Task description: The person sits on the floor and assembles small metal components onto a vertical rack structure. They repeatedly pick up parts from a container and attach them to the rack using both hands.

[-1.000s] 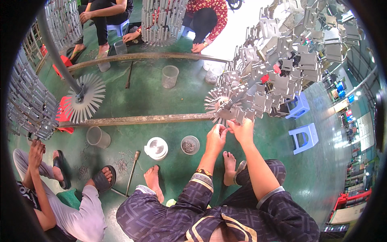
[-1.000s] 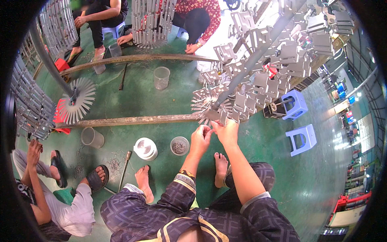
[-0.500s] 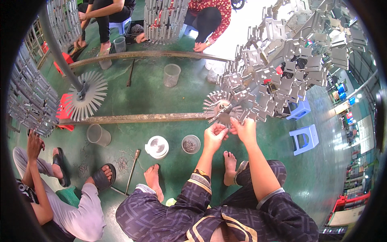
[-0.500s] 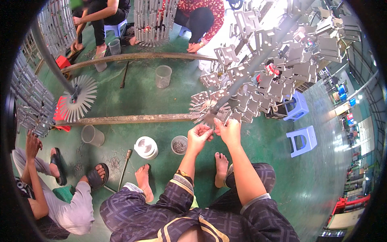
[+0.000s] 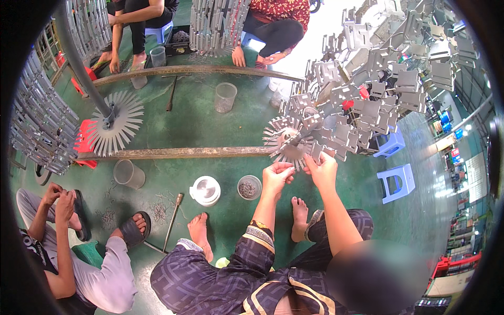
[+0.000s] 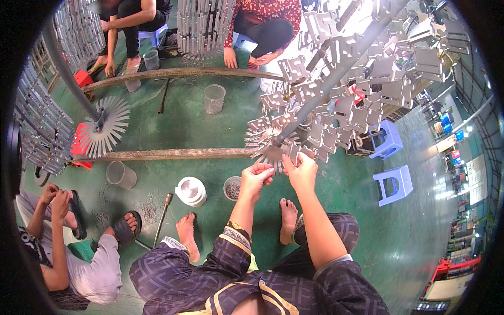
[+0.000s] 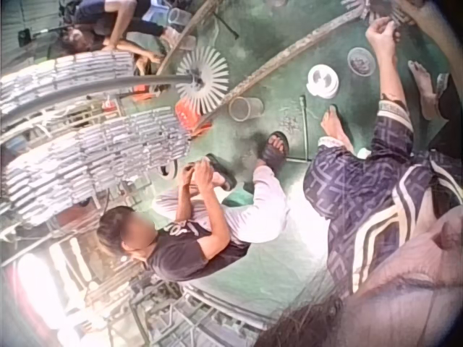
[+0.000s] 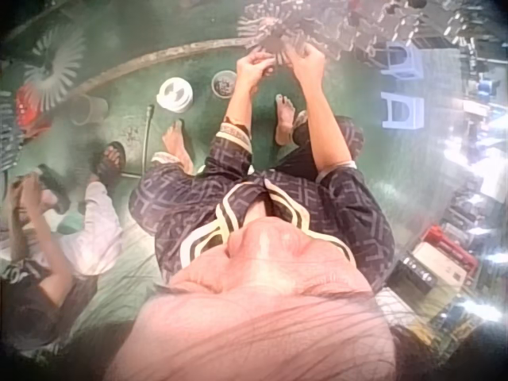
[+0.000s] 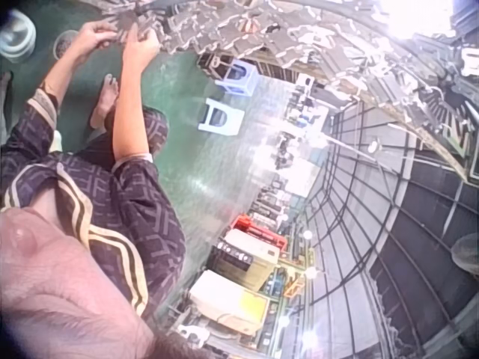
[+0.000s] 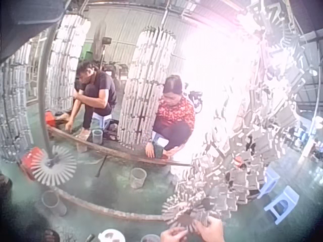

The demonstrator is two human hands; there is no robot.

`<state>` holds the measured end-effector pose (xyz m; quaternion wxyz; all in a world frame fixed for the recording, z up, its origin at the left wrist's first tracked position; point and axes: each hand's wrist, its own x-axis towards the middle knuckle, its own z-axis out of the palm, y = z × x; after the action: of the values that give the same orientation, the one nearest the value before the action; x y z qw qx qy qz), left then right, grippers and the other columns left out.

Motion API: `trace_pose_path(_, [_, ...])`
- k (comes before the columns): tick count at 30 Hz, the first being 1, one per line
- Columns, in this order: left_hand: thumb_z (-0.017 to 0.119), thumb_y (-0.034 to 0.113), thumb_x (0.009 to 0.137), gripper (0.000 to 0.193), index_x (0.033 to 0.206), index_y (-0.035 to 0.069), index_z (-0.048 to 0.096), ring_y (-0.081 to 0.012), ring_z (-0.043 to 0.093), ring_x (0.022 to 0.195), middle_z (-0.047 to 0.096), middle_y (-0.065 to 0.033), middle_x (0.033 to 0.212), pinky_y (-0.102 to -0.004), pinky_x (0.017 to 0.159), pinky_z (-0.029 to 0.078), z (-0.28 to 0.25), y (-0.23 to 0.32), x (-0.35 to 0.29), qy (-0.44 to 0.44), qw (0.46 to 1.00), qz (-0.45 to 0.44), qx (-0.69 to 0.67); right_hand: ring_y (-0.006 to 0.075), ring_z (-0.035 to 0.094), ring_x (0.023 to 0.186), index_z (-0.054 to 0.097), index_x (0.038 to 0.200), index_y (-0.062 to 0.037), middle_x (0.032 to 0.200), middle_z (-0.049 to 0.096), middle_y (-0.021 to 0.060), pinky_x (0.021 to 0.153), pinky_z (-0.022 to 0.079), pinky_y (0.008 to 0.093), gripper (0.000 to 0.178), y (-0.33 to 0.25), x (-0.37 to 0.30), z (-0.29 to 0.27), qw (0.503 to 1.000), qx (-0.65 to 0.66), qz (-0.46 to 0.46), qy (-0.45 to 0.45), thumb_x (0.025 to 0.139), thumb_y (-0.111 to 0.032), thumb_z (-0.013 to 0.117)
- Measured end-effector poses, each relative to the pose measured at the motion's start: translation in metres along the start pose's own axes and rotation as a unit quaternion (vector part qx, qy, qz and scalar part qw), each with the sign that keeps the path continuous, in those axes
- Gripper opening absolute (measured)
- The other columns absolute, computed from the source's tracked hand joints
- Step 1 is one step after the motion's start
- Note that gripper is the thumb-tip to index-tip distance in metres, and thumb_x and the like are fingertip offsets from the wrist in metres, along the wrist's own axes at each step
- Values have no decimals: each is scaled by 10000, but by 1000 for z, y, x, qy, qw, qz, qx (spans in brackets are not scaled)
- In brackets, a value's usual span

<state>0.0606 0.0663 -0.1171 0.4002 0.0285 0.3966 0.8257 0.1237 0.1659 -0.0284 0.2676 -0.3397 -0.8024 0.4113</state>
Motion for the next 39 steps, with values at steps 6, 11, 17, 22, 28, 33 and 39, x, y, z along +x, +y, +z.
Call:
trace_pose_path(6, [648, 45, 776, 143, 901, -13, 611, -89, 569, 549, 643, -71, 740, -185, 480, 435, 1, 1, -2, -16, 1000, 8, -13, 140, 627, 519, 382, 563, -6, 553, 573, 91, 422, 473, 254, 388, -1, 3, 0, 1000, -26, -3, -13, 770, -153, 676])
trace_pose_path(11, [620, 36, 795, 169, 957, -9, 606, -81, 559, 554, 636, -61, 742, -183, 489, 439, 4, 7, -1, -15, 999, 20, 23, 143, 631, 530, 551, 700, 48, 618, 625, 118, 449, 483, 254, 224, -8, 3, -1, 999, -34, 4, -30, 768, -129, 668])
trace_pose_path(17, [587, 13, 813, 196, 1007, -15, 592, -88, 565, 593, 619, -59, 754, -175, 516, 458, -8, 4, 2, -34, 992, -31, -119, 129, 630, 551, 635, 842, 43, 639, 640, 106, 489, 493, 255, 193, -9, 1, 0, 999, -39, 13, -36, 772, -135, 656])
trace_pose_path(22, [622, 13, 792, 212, 998, -28, 596, -106, 583, 629, 624, -72, 782, -185, 564, 473, -5, 3, -1, -24, 976, -62, -207, 126, 628, 549, 644, 835, 35, 638, 642, 100, 497, 495, 257, 189, -11, 1, -1, 998, -51, 8, -43, 778, -145, 652])
trace_pose_path(28, [650, 24, 772, 227, 987, -32, 600, -105, 596, 599, 643, -80, 794, -189, 551, 486, -2, 6, -8, -17, 998, 42, 46, 126, 628, 542, 646, 835, 29, 623, 640, 99, 498, 495, 257, 191, -8, 1, -3, 997, -67, 6, -40, 780, -154, 652])
trace_pose_path(33, [651, 22, 767, 183, 934, -33, 601, -114, 606, 596, 641, -84, 771, -189, 535, 486, 9, 2, -8, 21, 999, 24, -32, 130, 632, 538, 646, 827, 21, 615, 640, 100, 498, 493, 252, 193, -7, -1, -2, 997, -65, -5, -30, 774, -165, 658])
trace_pose_path(39, [637, -1, 769, 143, 903, -26, 594, -122, 613, 604, 641, -99, 770, -191, 523, 502, 6, -15, -1, 101, 982, -60, -149, 130, 634, 545, 649, 834, 17, 620, 640, 100, 496, 492, 252, 190, -6, -2, -1, 997, -71, -2, -25, 770, -162, 662])
